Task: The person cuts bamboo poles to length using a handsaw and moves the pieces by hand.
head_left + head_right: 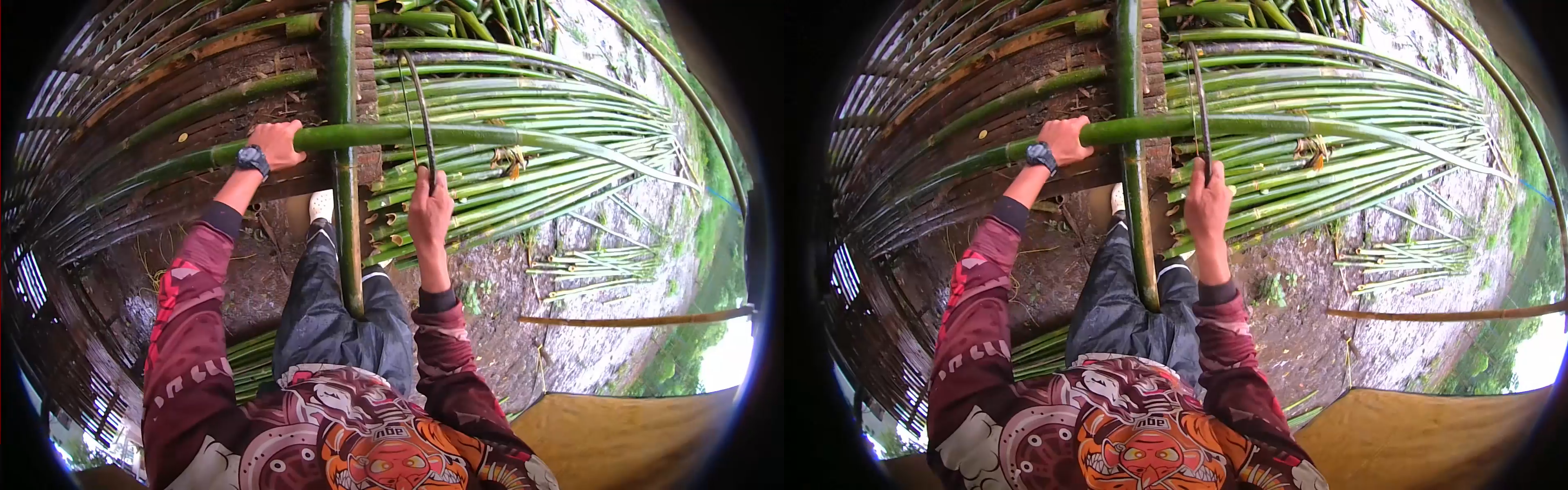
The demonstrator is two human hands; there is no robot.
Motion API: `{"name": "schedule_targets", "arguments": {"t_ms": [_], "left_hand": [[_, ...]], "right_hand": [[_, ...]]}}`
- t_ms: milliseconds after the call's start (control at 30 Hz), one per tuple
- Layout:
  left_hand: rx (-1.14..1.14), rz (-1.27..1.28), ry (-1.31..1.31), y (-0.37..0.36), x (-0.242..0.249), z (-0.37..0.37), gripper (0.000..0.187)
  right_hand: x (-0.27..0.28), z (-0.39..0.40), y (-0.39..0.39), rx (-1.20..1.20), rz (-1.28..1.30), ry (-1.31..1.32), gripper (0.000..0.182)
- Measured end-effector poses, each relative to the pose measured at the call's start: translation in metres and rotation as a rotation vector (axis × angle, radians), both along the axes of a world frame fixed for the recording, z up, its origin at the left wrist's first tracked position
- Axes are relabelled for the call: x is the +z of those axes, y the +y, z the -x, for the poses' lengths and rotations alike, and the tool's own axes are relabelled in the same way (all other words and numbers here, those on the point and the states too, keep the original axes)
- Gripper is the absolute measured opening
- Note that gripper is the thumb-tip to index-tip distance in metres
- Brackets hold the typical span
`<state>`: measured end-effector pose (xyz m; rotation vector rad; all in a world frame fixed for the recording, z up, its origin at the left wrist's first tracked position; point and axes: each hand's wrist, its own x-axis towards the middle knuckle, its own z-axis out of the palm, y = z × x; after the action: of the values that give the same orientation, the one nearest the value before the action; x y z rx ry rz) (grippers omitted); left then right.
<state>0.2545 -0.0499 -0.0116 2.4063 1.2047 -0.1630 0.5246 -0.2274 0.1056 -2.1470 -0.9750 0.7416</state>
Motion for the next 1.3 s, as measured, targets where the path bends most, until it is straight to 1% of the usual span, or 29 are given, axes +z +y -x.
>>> {"name": "schedule_targets", "arguments": {"t_ms": [67, 100, 133, 200, 233, 267, 333, 367, 400, 467, 500, 533, 567, 633, 667, 700, 800, 900, 933, 967, 1000, 1033, 1067, 1133, 1200, 1233, 1267, 1300], "left_hand": [[-0.007, 0.124, 0.072, 0.007, 0.004, -0.004, 0.047], [-0.03, 0.098, 0.023, 0.007, 0.005, -0.001, 0.05], [-0.019, 0.089, 0.028, 0.013, 0.003, 0.0, 0.05], [-0.037, 0.097, 0.063, 0.011, 0.001, 0.0, 0.052], [-0.046, 0.144, 0.069, 0.016, 0.003, -0.002, 0.053], [-0.044, 0.141, 0.066, 0.02, 0.002, -0.003, 0.053], [-0.077, 0.215, 0.056, 0.028, 0.002, -0.004, 0.053], [-0.055, 0.214, 0.041, 0.028, 0.003, -0.004, 0.052], [-0.061, 0.224, 0.04, 0.024, 0.005, -0.004, 0.052], [-0.025, 0.271, 0.101, 0.027, 0.011, -0.009, 0.053], [-0.039, 0.292, 0.103, 0.029, 0.016, -0.009, 0.053], [-0.059, 0.227, 0.065, 0.028, 0.001, -0.003, 0.054], [-0.045, 0.239, 0.025, 0.032, -0.001, -0.001, 0.055], [-0.039, 0.279, -0.019, 0.029, -0.003, -0.002, 0.055], [-0.046, 0.3, 0.035, 0.03, 0.001, -0.005, 0.056], [-0.047, 0.314, 0.091, 0.031, 0.003, -0.006, 0.057], [-0.039, 0.255, 0.048, 0.027, -0.001, -0.002, 0.058], [-0.069, 0.236, 0.024, 0.027, -0.007, 0.0, 0.06], [-0.09, 0.222, 0.009, 0.029, -0.009, 0.002, 0.06], [-0.08, 0.216, 0.044, 0.029, -0.008, 0.0, 0.061], [-0.068, 0.307, 0.091, 0.035, 0.003, -0.006, 0.062], [-0.083, 0.284, 0.064, 0.034, -0.001, -0.004, 0.063], [-0.103, 0.261, 0.037, 0.034, -0.006, 0.0, 0.064], [-0.114, 0.261, 0.076, 0.023, 0.001, 0.003, 0.063], [-0.209, -0.187, -0.128, 0.012, -0.004, 0.007, 0.061], [-0.178, -0.35, -0.174, 0.005, -0.008, 0.01, 0.057], [-0.072, -0.401, -0.17, -0.003, -0.016, 0.01, 0.051], [0.061, -0.458, -0.099, -0.014, -0.018, 0.0, 0.046]], "right_hand": [[-0.007, 0.005, -0.017, -0.024, -0.028, -0.015, 0.028], [-0.015, 0.009, -0.016, -0.02, -0.081, -0.02, 0.027], [-0.024, 0.011, -0.013, -0.015, -0.136, -0.019, 0.027], [-0.036, 0.004, -0.014, -0.024, -0.126, 0.006, 0.027], [-0.039, 0.002, -0.013, -0.034, -0.101, 0.048, 0.026], [-0.042, -0.002, -0.009, -0.031, -0.103, 0.046, 0.026], [-0.039, -0.005, 0.003, -0.029, -0.126, 0.055, 0.026], [-0.038, -0.011, 0.01, 0.051, -0.172, -0.055, 0.026], [-0.018, -0.012, 0.021, 0.032, -0.061, 0.005, 0.027], [-0.001, -0.014, 0.029, 0.02, 0.031, 0.063, 0.028], [0.005, -0.015, 0.025, 0.011, 0.028, 0.058, 0.028], [0.016, -0.013, 0.012, 0.051, -0.004, -0.006, 0.027], [0.025, -0.013, 0.0, 0.108, -0.031, -0.069, 0.025], [0.056, -0.009, -0.023, -0.019, 0.155, 0.107, 0.024], [0.06, -0.012, -0.043, -0.045, 0.205, 0.143, 0.027], [0.065, -0.015, -0.06, -0.064, 0.248, 0.18, 0.029], [0.108, -0.014, -0.082, -0.087, 0.291, 0.255, 0.029], [0.097, -0.018, -0.068, -0.069, 0.281, 0.186, 0.03], [0.073, -0.018, -0.026, 0.021, 0.258, 0.033, 0.03], [0.018, -0.026, -0.001, 0.081, 0.114, -0.081, 0.032], [-0.011, -0.034, 0.035, 0.208, -0.029, -0.147, 0.032], [-0.002, -0.022, 0.065, 0.049, 0.064, 0.028, 0.033], [-0.001, -0.014, 0.069, 0.073, 0.076, 0.004, 0.03], [-0.005, -0.014, 0.064, 0.01, 0.101, 0.089, 0.035], [-0.005, -0.018, 0.067, 0.008, 0.031, 0.056, 0.035], [-0.001, -0.013, 0.066, -0.007, 0.076, 0.095, 0.035], [-0.002, -0.011, 0.065, 0.004, 0.088, 0.088, 0.035], [-0.002, -0.01, 0.064, 0.008, 0.072, 0.056, 0.035]]}}
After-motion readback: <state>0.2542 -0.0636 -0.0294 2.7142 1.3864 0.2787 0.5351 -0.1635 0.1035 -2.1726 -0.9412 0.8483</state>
